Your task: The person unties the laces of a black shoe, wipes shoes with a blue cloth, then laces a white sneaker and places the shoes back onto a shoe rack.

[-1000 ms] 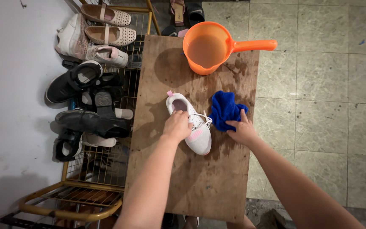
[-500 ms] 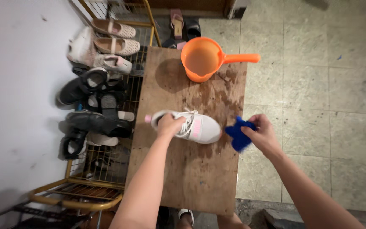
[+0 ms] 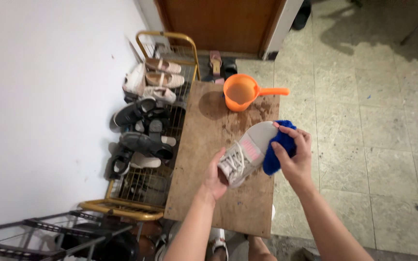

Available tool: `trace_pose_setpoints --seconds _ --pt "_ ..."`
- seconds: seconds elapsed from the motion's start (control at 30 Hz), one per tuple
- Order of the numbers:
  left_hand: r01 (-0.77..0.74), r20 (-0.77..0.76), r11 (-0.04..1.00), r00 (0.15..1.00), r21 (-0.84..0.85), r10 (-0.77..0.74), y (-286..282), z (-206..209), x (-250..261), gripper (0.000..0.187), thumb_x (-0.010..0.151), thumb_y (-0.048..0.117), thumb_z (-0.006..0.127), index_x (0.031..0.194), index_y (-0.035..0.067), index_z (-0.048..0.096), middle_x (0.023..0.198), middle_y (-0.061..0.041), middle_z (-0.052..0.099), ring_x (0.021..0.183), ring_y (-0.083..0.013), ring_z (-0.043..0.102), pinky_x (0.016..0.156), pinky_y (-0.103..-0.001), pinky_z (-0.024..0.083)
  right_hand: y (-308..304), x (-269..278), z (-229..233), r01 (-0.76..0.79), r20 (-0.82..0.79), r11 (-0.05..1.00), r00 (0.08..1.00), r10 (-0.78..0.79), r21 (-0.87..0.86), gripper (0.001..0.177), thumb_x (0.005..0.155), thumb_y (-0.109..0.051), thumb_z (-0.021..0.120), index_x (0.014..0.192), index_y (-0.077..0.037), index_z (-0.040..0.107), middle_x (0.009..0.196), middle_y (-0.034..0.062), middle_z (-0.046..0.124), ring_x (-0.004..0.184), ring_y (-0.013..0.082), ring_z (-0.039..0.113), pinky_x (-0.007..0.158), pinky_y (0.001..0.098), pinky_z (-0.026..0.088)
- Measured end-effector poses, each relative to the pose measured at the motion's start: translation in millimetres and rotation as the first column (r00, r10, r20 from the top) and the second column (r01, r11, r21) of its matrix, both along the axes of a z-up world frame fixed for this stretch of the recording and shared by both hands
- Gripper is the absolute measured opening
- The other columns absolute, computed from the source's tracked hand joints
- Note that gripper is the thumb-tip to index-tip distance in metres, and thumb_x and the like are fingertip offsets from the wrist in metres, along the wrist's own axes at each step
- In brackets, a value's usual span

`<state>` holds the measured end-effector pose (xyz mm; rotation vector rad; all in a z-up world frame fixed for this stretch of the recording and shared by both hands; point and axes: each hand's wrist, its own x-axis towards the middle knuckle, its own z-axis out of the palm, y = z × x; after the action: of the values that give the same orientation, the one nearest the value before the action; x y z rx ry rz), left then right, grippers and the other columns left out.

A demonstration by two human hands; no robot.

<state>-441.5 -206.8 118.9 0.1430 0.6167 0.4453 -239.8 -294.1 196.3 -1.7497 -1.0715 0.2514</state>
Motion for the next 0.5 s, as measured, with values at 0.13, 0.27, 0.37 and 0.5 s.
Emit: trace_pose_setpoints --seconds 0.13,0.27,0.37,0.5 --pt "-0.016 0.067 0.998 0.998 0.062 0.012 -7.8 56.0 -7.4 0.065 0.1 0.057 0.049 0.136 0.005 0.062 0.127 -0.009 0.072 0.112 -0.0232 0.07 0.098 -0.039 0.055 4.8 -15.8 28.9 0.07 0.023 0.993 0.997 -0.073 0.097 0.074 0.089 -0.011 0.076 0.153 0.002 0.042 0.138 0.0196 0.047 0.129 0.028 0.049 0.111 0.0389 0.041" --pt "-0.067 0.177 0.99 0.983 0.125 0.044 -16.0 93.5 -14.0 0.069 0.1 0.062 0.045 0.135 0.006 0.062 0.121 -0.009 0.071 0.106 -0.0215 0.069 0.092 -0.038 0.056 7.6 -23.8 52.6 0.113 -0.053 0.983 0.993 -0.106 0.147 0.064 0.09 -0.011 0.076 0.147 -0.001 0.048 0.133 0.0179 0.059 0.121 0.0264 0.06 0.103 0.0357 0.049" --pt "-0.117 0.095 0.977 0.99 0.179 0.101 -18.2 111.4 -11.0 0.055 0.102 0.051 0.048 0.133 0.007 0.061 0.117 -0.005 0.072 0.103 -0.018 0.069 0.089 -0.035 0.056 10.2 -25.8 65.3 0.185 -0.04 0.976 0.983 -0.181 0.111 0.052 0.091 -0.012 0.076 0.14 -0.003 0.058 0.119 0.0168 0.069 0.106 0.0244 0.068 0.093 0.0344 0.054" --pt "-0.267 0.011 0.897 0.96 0.353 0.281 -24.8 131.2 -11.7 0.039 0.105 0.03 0.059 0.132 0.002 0.062 0.115 -0.003 0.071 0.099 -0.0139 0.066 0.085 -0.031 0.054 8.1 -26.8 81.3 0.167 0.007 0.986 0.986 -0.167 0.014 0.039 0.09 -0.012 0.076 0.127 -0.006 0.069 0.11 0.0146 0.076 0.099 0.0213 0.074 0.089 0.034 0.057"
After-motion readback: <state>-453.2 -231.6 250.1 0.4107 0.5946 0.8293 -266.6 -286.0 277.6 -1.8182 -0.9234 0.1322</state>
